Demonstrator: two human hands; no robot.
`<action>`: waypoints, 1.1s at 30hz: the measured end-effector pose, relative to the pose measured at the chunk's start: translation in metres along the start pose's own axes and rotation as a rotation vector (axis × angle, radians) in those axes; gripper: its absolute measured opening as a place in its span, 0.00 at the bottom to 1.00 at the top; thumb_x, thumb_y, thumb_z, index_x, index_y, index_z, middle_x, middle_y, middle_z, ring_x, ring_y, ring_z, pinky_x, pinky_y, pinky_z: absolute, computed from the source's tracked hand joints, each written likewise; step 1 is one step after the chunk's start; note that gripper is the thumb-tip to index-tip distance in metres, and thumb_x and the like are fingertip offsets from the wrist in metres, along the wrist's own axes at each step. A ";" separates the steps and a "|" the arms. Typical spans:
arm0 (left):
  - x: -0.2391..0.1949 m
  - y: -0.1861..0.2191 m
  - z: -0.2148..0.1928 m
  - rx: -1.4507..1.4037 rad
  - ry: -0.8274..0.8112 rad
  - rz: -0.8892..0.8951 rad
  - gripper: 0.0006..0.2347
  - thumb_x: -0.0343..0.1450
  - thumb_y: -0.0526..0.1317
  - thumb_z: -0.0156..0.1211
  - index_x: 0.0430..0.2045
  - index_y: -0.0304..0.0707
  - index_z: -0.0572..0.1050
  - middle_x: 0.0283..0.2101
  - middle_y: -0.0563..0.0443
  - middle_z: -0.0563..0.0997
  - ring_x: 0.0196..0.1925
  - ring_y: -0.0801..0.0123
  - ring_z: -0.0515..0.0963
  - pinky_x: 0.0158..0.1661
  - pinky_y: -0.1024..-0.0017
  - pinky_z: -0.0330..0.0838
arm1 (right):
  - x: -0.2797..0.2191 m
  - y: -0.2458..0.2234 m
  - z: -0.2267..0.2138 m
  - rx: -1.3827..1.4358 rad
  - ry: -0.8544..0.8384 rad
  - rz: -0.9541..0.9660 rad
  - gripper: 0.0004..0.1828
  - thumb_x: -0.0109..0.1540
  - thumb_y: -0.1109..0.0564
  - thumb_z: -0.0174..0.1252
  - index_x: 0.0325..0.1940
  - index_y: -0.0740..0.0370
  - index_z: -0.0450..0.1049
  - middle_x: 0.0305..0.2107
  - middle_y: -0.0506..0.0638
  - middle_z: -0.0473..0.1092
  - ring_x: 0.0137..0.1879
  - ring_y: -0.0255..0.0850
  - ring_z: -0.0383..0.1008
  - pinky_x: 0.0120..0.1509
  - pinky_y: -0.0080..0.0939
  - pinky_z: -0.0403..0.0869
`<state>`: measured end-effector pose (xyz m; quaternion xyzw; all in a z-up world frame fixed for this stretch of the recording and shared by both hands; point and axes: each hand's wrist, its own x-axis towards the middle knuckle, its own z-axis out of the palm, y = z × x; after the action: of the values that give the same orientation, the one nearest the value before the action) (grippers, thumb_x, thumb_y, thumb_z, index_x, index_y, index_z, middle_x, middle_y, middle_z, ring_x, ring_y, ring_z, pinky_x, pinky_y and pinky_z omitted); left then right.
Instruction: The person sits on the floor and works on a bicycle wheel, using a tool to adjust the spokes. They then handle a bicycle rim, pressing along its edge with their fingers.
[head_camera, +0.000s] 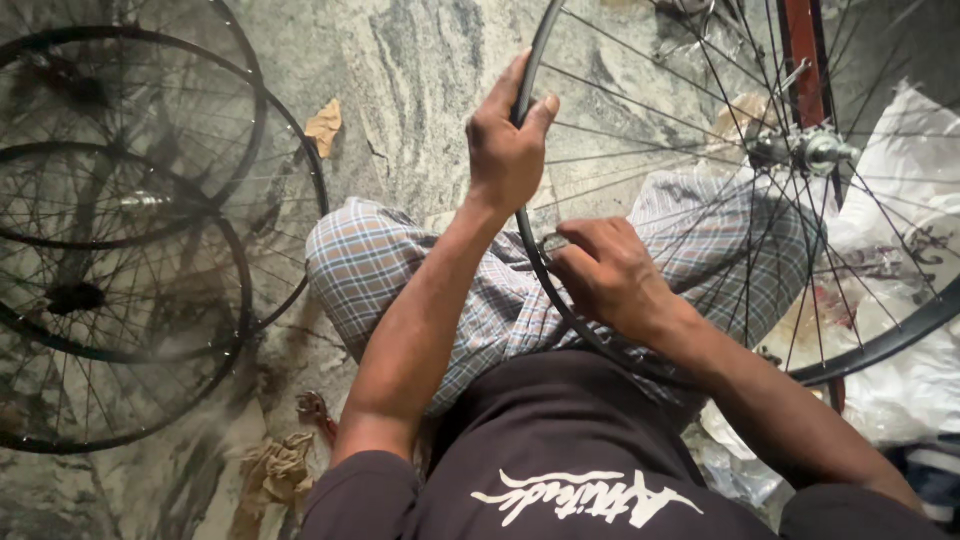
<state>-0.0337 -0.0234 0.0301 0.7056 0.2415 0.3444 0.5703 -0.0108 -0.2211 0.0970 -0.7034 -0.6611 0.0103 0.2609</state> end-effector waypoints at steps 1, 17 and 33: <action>0.002 0.001 -0.001 -0.023 0.001 -0.018 0.22 0.73 0.37 0.62 0.63 0.28 0.70 0.56 0.38 0.82 0.51 0.66 0.83 0.53 0.72 0.78 | 0.003 0.001 -0.003 -0.001 -0.008 0.014 0.09 0.59 0.62 0.63 0.42 0.63 0.73 0.46 0.60 0.74 0.50 0.53 0.74 0.54 0.50 0.72; -0.001 0.006 0.002 -0.146 0.025 -0.099 0.23 0.71 0.35 0.64 0.62 0.25 0.70 0.43 0.51 0.82 0.34 0.82 0.75 0.38 0.80 0.75 | 0.006 -0.012 -0.015 -0.122 -0.002 0.134 0.12 0.59 0.56 0.69 0.41 0.62 0.75 0.36 0.53 0.73 0.43 0.49 0.73 0.54 0.50 0.69; -0.002 0.011 -0.005 -0.101 0.020 -0.099 0.23 0.72 0.36 0.64 0.63 0.27 0.70 0.40 0.52 0.82 0.32 0.83 0.74 0.33 0.80 0.73 | 0.009 -0.015 -0.006 -0.117 0.049 0.127 0.13 0.58 0.55 0.70 0.37 0.61 0.73 0.35 0.51 0.74 0.42 0.46 0.74 0.52 0.50 0.69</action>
<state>-0.0392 -0.0245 0.0412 0.6597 0.2641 0.3348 0.6189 -0.0212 -0.2154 0.1107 -0.7580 -0.6081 -0.0291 0.2341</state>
